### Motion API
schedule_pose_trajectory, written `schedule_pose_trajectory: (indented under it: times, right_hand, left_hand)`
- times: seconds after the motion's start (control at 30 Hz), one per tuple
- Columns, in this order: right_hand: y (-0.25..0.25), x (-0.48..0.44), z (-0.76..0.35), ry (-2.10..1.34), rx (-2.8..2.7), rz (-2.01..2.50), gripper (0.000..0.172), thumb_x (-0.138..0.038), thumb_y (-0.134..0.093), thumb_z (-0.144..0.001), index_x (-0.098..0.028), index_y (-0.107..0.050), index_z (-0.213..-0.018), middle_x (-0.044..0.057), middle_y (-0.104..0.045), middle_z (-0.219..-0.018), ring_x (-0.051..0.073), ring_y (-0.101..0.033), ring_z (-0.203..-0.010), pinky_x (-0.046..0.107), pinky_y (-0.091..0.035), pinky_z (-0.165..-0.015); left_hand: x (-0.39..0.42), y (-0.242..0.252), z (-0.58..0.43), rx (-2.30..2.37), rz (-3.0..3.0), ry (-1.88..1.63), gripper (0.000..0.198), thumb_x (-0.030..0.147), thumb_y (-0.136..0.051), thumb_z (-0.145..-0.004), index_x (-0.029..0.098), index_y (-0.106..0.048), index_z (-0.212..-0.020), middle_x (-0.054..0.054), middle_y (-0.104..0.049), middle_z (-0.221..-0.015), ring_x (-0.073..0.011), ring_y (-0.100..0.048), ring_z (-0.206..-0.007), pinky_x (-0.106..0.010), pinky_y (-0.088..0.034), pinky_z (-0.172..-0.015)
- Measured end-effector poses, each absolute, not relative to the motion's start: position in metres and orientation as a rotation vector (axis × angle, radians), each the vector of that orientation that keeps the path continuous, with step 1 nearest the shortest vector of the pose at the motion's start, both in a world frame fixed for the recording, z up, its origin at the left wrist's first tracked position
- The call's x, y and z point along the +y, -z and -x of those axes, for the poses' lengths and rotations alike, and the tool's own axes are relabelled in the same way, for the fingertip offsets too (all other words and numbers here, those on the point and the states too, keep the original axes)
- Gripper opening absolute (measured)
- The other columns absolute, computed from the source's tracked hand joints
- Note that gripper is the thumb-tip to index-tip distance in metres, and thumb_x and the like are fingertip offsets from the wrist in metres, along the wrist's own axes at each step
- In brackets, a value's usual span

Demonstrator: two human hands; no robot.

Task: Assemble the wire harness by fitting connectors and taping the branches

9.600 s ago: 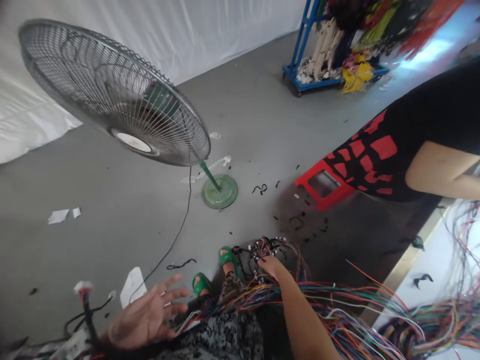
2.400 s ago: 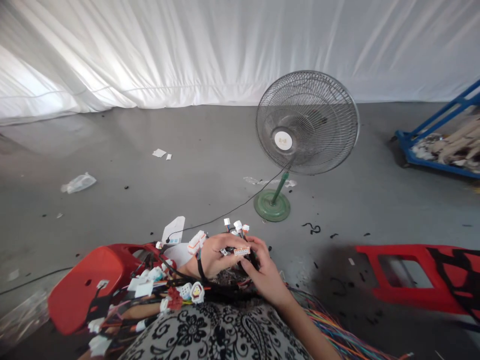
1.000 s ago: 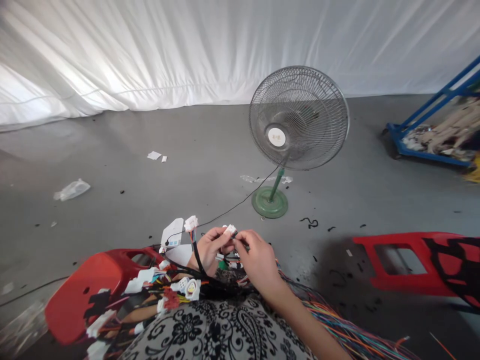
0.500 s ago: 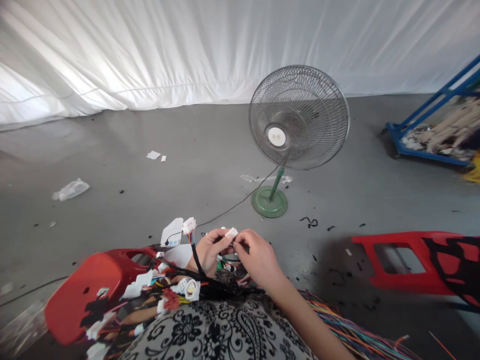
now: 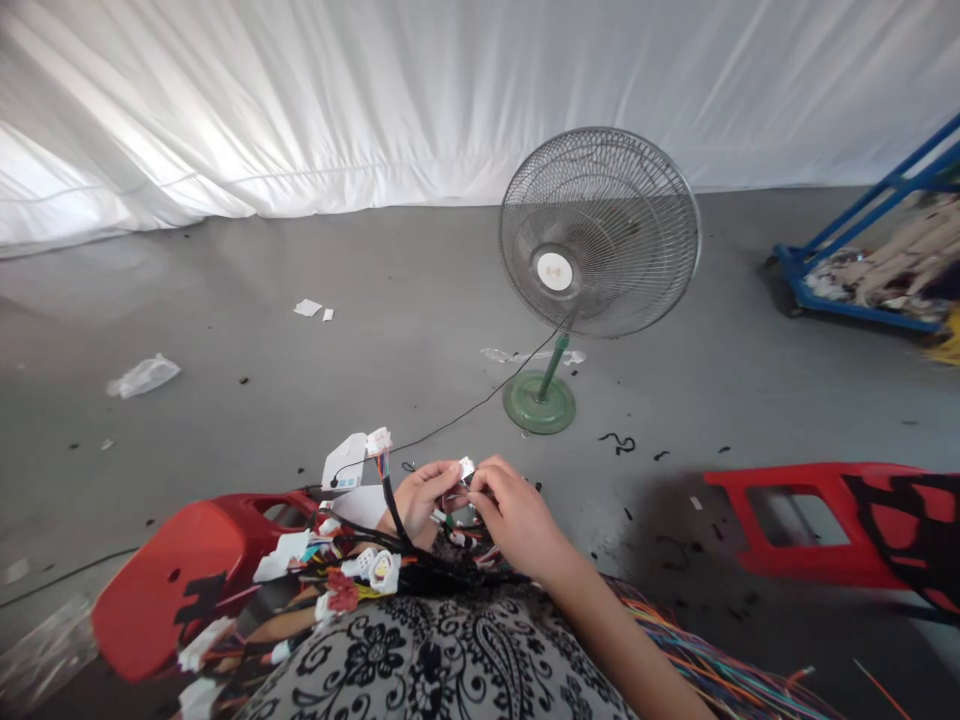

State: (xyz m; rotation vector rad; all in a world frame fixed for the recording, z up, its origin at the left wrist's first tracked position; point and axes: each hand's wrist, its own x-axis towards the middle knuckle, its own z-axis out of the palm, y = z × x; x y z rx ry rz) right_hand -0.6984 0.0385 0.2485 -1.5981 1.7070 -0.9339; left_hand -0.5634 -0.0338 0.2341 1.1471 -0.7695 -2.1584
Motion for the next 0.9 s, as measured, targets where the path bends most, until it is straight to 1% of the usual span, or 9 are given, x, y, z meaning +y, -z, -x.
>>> schedule_pose_trajectory:
  times: [0.2, 0.27, 0.37, 0.47, 0.6, 0.77, 0.83, 0.9]
  right_hand:
    - [-0.241, 0.043, 0.696, 1.029, 1.755, 1.555, 0.012, -0.027, -0.045, -0.090, -0.022, -0.050, -0.081, 0.003, -0.053, -0.091, 0.017, -0.051, -0.087, 0.029, -0.042, -0.078]
    - [-0.239, 0.044, 0.694, 1.038, 1.781, 1.575, 0.012, -0.028, -0.044, -0.091, -0.022, -0.052, -0.084, 0.003, -0.053, -0.092, 0.017, -0.051, -0.089, 0.030, -0.041, -0.080]
    - [-0.238, 0.045, 0.693, 1.045, 1.796, 1.611, 0.013, -0.028, -0.042, -0.092, -0.022, -0.052, -0.085, 0.004, -0.053, -0.093, 0.018, -0.051, -0.089, 0.031, -0.042, -0.080]
    - [-0.235, 0.047, 0.694, 1.052, 1.784, 1.630, 0.014, -0.026, -0.041, -0.092, -0.021, -0.051, -0.085, 0.005, -0.053, -0.092, 0.018, -0.050, -0.089, 0.031, -0.042, -0.080]
    - [-0.228, 0.048, 0.697, 1.068, 1.756, 1.635, 0.013, -0.026, -0.042, -0.092, -0.021, -0.051, -0.084, 0.004, -0.052, -0.091, 0.017, -0.049, -0.088, 0.031, -0.042, -0.079]
    - [-0.223, 0.050, 0.700, 1.139, 1.696, 1.615, 0.010, -0.025, -0.045, -0.092, -0.020, -0.051, -0.085, 0.003, -0.051, -0.091, 0.015, -0.049, -0.087, 0.028, -0.041, -0.078]
    - [-0.225, 0.051, 0.701, 1.153, 1.670, 1.606, 0.008, -0.025, -0.047, -0.091, -0.020, -0.052, -0.087, 0.003, -0.052, -0.092, 0.015, -0.050, -0.088, 0.028, -0.040, -0.079]
    - [-0.229, 0.052, 0.701, 1.148, 1.655, 1.601, 0.008, -0.026, -0.048, -0.091, -0.021, -0.052, -0.086, 0.002, -0.052, -0.091, 0.015, -0.050, -0.088, 0.028, -0.040, -0.079]
  left_hand:
    - [-0.036, -0.234, 0.564, -0.720, -1.123, 2.228, 0.024, 0.037, -0.084, -0.056, 0.019, -0.070, -0.064, -0.002, -0.063, -0.060, -0.0142, -0.058, -0.058, -0.029, -0.053, -0.063]
    - [-0.037, -0.231, 0.564, -0.666, -1.082, 2.267, 0.022, 0.035, -0.083, -0.058, 0.019, -0.071, -0.068, -0.002, -0.066, -0.065, -0.0143, -0.060, -0.060, -0.028, -0.053, -0.064]
    - [-0.036, -0.229, 0.564, -0.595, -1.037, 2.305, 0.019, 0.028, -0.081, -0.063, 0.022, -0.073, -0.079, -0.001, -0.069, -0.076, -0.0119, -0.061, -0.062, -0.024, -0.052, -0.065]
    - [-0.035, -0.229, 0.563, -0.557, -1.056, 2.324, 0.020, 0.025, -0.079, -0.066, 0.021, -0.073, -0.085, -0.001, -0.069, -0.078, -0.0108, -0.060, -0.061, -0.023, -0.052, -0.065]
    - [-0.036, -0.228, 0.563, -0.524, -1.094, 2.382, 0.009, 0.020, -0.071, -0.074, 0.020, -0.072, -0.083, -0.001, -0.069, -0.076, -0.0107, -0.061, -0.062, -0.022, -0.052, -0.068]
    - [-0.038, -0.226, 0.563, -0.491, -1.140, 2.407, 0.008, 0.018, -0.068, -0.074, 0.018, -0.072, -0.081, -0.004, -0.069, -0.073, -0.0117, -0.062, -0.060, -0.021, -0.051, -0.065]
    - [-0.037, -0.226, 0.563, -0.509, -1.133, 2.420, 0.007, 0.018, -0.068, -0.073, 0.018, -0.072, -0.079, -0.004, -0.069, -0.072, -0.0133, -0.063, -0.062, -0.023, -0.051, -0.067]
    - [-0.036, -0.228, 0.564, -0.578, -1.131, 2.394, 0.007, 0.019, -0.070, -0.072, 0.019, -0.072, -0.078, -0.005, -0.070, -0.073, -0.0158, -0.063, -0.065, -0.027, -0.052, -0.070]
